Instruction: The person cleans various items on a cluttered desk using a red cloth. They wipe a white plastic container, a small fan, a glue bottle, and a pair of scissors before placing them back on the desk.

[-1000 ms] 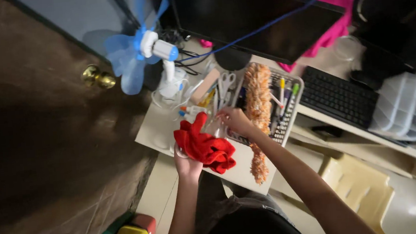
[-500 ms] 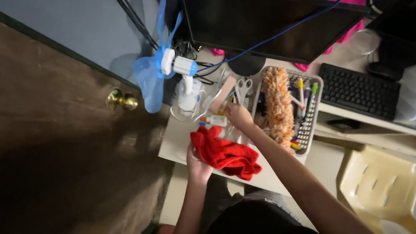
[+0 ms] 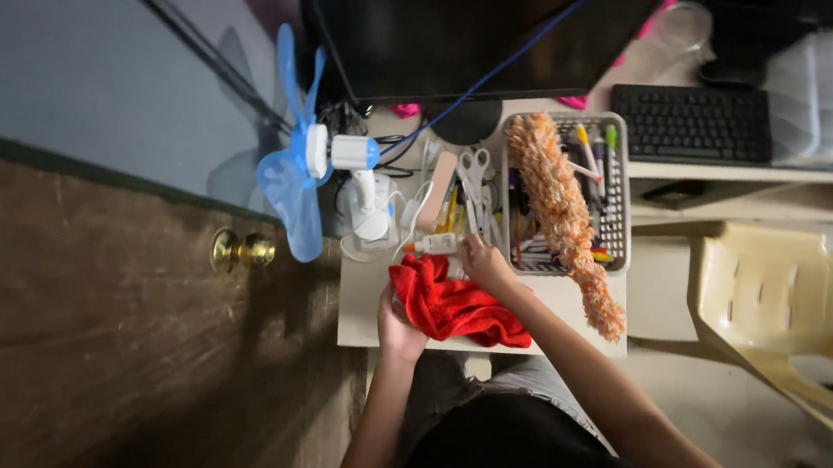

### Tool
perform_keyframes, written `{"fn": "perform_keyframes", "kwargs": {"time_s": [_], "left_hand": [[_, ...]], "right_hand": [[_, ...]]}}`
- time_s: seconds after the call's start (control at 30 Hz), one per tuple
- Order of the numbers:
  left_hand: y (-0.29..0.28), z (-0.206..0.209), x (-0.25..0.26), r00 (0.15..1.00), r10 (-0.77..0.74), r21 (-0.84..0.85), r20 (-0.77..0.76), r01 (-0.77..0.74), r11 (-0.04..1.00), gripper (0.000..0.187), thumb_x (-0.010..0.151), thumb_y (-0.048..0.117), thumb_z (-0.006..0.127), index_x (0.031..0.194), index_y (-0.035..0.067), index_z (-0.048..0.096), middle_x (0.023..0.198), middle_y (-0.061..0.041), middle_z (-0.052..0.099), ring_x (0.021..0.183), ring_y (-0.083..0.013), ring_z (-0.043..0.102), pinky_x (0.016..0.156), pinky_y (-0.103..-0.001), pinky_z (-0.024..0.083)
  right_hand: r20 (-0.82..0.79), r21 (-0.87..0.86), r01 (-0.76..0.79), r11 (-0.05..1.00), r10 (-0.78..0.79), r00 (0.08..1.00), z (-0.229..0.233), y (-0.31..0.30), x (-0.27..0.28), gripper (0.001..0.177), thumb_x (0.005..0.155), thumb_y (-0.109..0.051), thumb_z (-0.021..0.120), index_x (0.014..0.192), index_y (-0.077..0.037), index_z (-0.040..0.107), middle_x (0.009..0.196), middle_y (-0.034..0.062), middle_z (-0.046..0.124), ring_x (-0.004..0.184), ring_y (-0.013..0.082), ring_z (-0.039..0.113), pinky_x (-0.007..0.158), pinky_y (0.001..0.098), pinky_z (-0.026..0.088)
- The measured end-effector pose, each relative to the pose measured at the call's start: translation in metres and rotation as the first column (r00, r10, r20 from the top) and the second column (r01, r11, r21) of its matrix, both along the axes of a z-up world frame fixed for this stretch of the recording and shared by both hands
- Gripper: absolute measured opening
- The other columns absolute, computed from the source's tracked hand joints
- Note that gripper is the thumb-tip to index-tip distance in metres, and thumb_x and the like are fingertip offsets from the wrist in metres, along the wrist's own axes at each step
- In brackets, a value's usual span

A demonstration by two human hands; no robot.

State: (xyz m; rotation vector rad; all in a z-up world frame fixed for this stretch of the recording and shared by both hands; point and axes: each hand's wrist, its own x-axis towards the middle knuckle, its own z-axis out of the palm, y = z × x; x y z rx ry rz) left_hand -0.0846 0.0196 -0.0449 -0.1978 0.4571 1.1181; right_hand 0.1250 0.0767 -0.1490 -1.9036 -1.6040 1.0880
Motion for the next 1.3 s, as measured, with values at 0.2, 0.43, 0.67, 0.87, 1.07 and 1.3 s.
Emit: {"fn": "perform_keyframes", "kwargs": {"time_s": [0.2, 0.43, 0.67, 0.87, 1.07, 1.3], "left_hand": [[0.003, -0.031, 0.0, 0.995, -0.076, -0.123, -0.065, 0.067, 0.99, 0.048, 0.106, 0.041, 0.041, 0.136, 0.008, 0.058, 0.135, -0.013, 0.064, 0.126, -0.0339, 0.059, 0.112, -0.053, 0.042], [0.007, -0.026, 0.001, 0.981, -0.193, -0.061, -0.014, 0.192, 0.98, 0.05, 0.103, 0.04, 0.041, 0.136, 0.009, 0.06, 0.135, -0.012, 0.066, 0.126, -0.0337, 0.06, 0.112, -0.054, 0.042], [0.001, -0.031, 0.006, 0.977, -0.207, -0.066, -0.047, 0.204, 0.977, 0.048, 0.105, 0.043, 0.044, 0.136, 0.01, 0.06, 0.132, -0.01, 0.067, 0.122, -0.0309, 0.062, 0.111, -0.052, 0.043], [-0.004, -0.02, 0.015, 0.976, -0.212, -0.036, -0.04, 0.211, 0.977, 0.047, 0.104, 0.045, 0.048, 0.133, 0.01, 0.062, 0.129, -0.01, 0.069, 0.119, -0.0291, 0.063, 0.109, -0.05, 0.045], [-0.02, -0.037, 0.012, 0.977, -0.208, -0.092, -0.054, 0.203, 0.975, 0.046, 0.104, 0.04, 0.045, 0.133, 0.009, 0.062, 0.13, -0.009, 0.068, 0.12, -0.0295, 0.062, 0.109, -0.051, 0.045], [-0.027, -0.035, 0.011, 0.977, -0.202, -0.092, -0.062, 0.196, 0.976, 0.048, 0.102, 0.04, 0.044, 0.135, 0.009, 0.06, 0.135, -0.01, 0.066, 0.127, -0.0308, 0.059, 0.113, -0.052, 0.043]], "right_hand": [[0.042, 0.192, -0.079, 0.978, 0.072, 0.997, 0.006, -0.037, 0.011, 0.039, 0.084, -0.01, 0.066, 0.121, -0.004, 0.057, 0.117, 0.0274, 0.062, 0.107, 0.0486, 0.06, 0.092, 0.0528, 0.052], [0.597, 0.125, -0.373, 0.919, 0.231, 0.769, -0.033, -0.079, 0.008, 0.028, 0.09, -0.016, 0.066, 0.113, -0.004, 0.059, 0.134, 0.0164, 0.058, 0.125, 0.0443, 0.054, 0.1, 0.055, 0.049], [0.485, 0.223, -0.213, 0.951, 0.081, 0.871, -0.027, -0.09, 0.003, 0.048, 0.09, -0.019, 0.067, 0.129, 0.003, 0.051, 0.134, 0.0276, 0.049, 0.122, 0.0486, 0.048, 0.104, 0.0547, 0.045], [0.292, 0.214, -0.039, 0.976, -0.026, 0.956, -0.022, -0.081, 0.001, 0.046, 0.089, -0.019, 0.068, 0.131, -0.006, 0.056, 0.134, 0.0298, 0.047, 0.115, 0.0504, 0.049, 0.098, 0.0537, 0.047], [0.26, 0.208, 0.0, 0.978, -0.055, 0.964, -0.051, -0.084, 0.004, 0.03, 0.09, -0.022, 0.069, 0.116, -0.007, 0.068, 0.124, 0.0252, 0.056, 0.115, 0.046, 0.053, 0.102, 0.0516, 0.047], [0.241, 0.324, -0.021, 0.946, -0.061, 0.969, -0.037, -0.081, 0.001, 0.032, 0.085, -0.017, 0.07, 0.113, -0.003, 0.068, 0.128, 0.0272, 0.054, 0.118, 0.0487, 0.051, 0.103, 0.0531, 0.046]]}}
